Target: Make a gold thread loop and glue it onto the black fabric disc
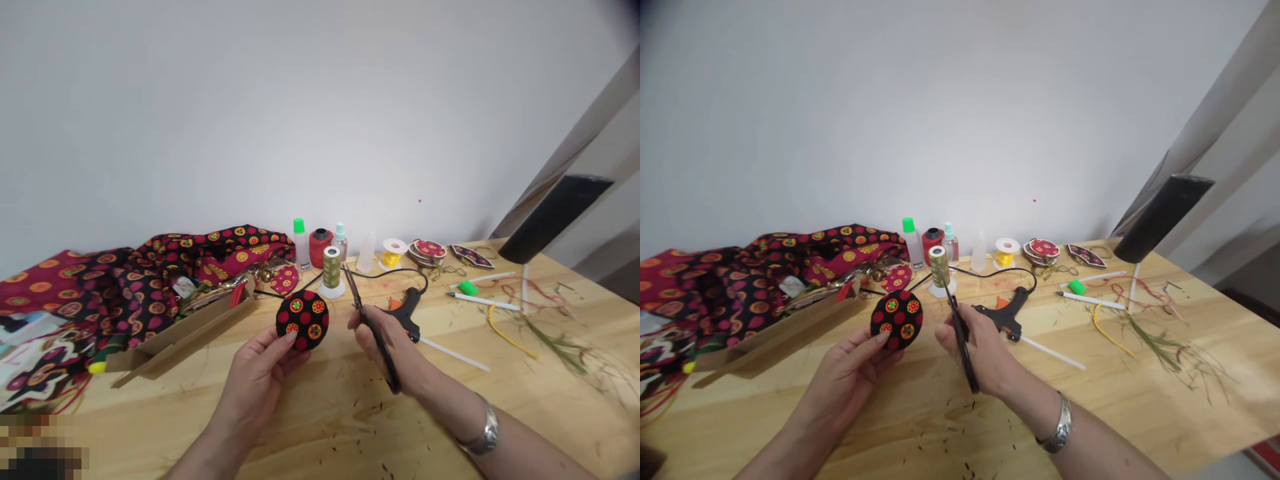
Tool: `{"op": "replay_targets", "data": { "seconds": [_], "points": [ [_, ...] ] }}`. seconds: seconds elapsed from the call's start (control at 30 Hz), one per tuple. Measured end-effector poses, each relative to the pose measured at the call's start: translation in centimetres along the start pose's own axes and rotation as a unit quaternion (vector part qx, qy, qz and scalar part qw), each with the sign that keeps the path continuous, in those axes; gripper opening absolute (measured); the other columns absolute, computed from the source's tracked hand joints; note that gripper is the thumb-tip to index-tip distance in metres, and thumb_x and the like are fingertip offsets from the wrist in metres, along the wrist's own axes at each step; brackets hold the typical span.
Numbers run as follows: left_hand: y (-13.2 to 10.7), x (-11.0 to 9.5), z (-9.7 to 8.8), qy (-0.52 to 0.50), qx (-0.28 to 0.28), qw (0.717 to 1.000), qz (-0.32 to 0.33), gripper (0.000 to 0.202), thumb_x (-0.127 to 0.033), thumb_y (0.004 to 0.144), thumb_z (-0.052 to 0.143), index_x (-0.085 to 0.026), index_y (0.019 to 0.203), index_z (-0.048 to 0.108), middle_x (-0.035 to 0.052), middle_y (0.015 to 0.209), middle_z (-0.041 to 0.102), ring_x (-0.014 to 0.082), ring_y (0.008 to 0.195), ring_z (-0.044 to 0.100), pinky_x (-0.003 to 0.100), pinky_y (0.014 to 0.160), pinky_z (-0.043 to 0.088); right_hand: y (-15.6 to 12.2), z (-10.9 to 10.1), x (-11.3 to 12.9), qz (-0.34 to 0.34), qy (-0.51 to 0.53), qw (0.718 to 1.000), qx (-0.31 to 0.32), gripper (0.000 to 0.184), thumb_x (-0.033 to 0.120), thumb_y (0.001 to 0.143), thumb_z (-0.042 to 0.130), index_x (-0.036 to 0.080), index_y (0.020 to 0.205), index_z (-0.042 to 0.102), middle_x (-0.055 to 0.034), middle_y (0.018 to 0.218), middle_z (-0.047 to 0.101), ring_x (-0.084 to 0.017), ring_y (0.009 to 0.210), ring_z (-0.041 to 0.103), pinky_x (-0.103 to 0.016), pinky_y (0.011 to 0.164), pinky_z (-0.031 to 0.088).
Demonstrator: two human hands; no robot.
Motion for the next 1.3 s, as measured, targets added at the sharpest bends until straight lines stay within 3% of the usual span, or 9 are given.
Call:
{"op": "replay_targets", "data": {
  "seconds": [0.07, 0.2, 0.33, 0.5, 0.93, 1.3],
  "points": [
    [0.0, 0.1, -0.1, -0.007, 0.000, 1.000, 0.001, 0.016, -0.014, 0.066, 0.074, -0.012, 0.082, 0.071, 0.0064, 0.080, 0.074, 0.0146, 0.070, 0.066, 0.025, 0.062, 0.057, -0.2, -0.1, 0.5, 0.010, -0.089, 0.996, 0.021, 0.035, 0.052, 0.080, 0.052, 0.018, 0.081, 0.050, 0.0025, 0.066, 0.047, -0.010, 0.059, 0.042, -0.021, 0.052, 0.032],
    [0.0, 0.3, -0.2, -0.020, 0.000, 1.000, -0.004, 0.015, -0.014, 0.068, 0.073, -0.012, 0.083, 0.071, 0.0073, 0.084, 0.074, 0.0151, 0.073, 0.067, 0.026, 0.064, 0.057, -0.5, 0.0, 1.1, 0.010, -0.240, 0.971, -0.003, 0.034, 0.051, 0.074, 0.059, 0.019, 0.083, 0.052, 0.0020, 0.066, 0.050, -0.012, 0.058, 0.042, -0.023, 0.052, 0.030],
    [0.0, 0.5, -0.3, -0.037, 0.001, 0.999, -0.012, 0.015, -0.012, 0.070, 0.071, -0.012, 0.085, 0.070, 0.0070, 0.085, 0.074, 0.0151, 0.073, 0.067, 0.027, 0.066, 0.057, -0.6, 0.4, 1.3, 0.011, -0.309, 0.951, -0.018, 0.041, 0.057, 0.071, 0.059, 0.019, 0.084, 0.054, 0.0003, 0.068, 0.055, -0.014, 0.059, 0.047, -0.024, 0.054, 0.031],
    [-0.1, 0.5, 0.0, -0.050, -0.005, 0.999, -0.011, 0.014, -0.007, 0.072, 0.068, -0.012, 0.085, 0.070, 0.0069, 0.084, 0.074, 0.0145, 0.071, 0.067, 0.026, 0.065, 0.058, -0.7, 0.6, 1.5, 0.015, -0.346, 0.938, -0.018, 0.050, 0.066, 0.067, 0.059, 0.019, 0.084, 0.055, -0.0025, 0.071, 0.060, -0.018, 0.063, 0.054, -0.026, 0.055, 0.033],
    [-0.2, 0.6, 0.5, -0.048, 0.004, 0.999, -0.005, 0.020, -0.007, 0.071, 0.069, -0.012, 0.090, 0.069, 0.0075, 0.087, 0.073, 0.0140, 0.074, 0.067, 0.025, 0.068, 0.057, -0.8, 0.7, 1.3, -0.015, -0.384, 0.923, -0.032, 0.041, 0.058, 0.073, 0.055, 0.019, 0.087, 0.057, -0.0047, 0.079, 0.064, -0.022, 0.075, 0.062, -0.029, 0.061, 0.038],
    [-0.4, 0.7, 0.7, -0.044, 0.006, 0.999, -0.007, 0.023, -0.007, 0.069, 0.070, -0.013, 0.091, 0.068, 0.0084, 0.091, 0.073, 0.0149, 0.076, 0.068, 0.025, 0.069, 0.057, -0.6, 0.6, 1.1, 0.003, -0.394, 0.918, -0.036, 0.042, 0.059, 0.073, 0.054, 0.019, 0.086, 0.058, -0.0036, 0.076, 0.064, -0.020, 0.071, 0.061, -0.028, 0.059, 0.038]
  ]
}}
Point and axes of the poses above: each hand's wrist, its own y-axis towards the middle knuckle, its own z-axis out of the palm, x = y × z, the point moved 3 cm from there along y, towards the middle knuckle
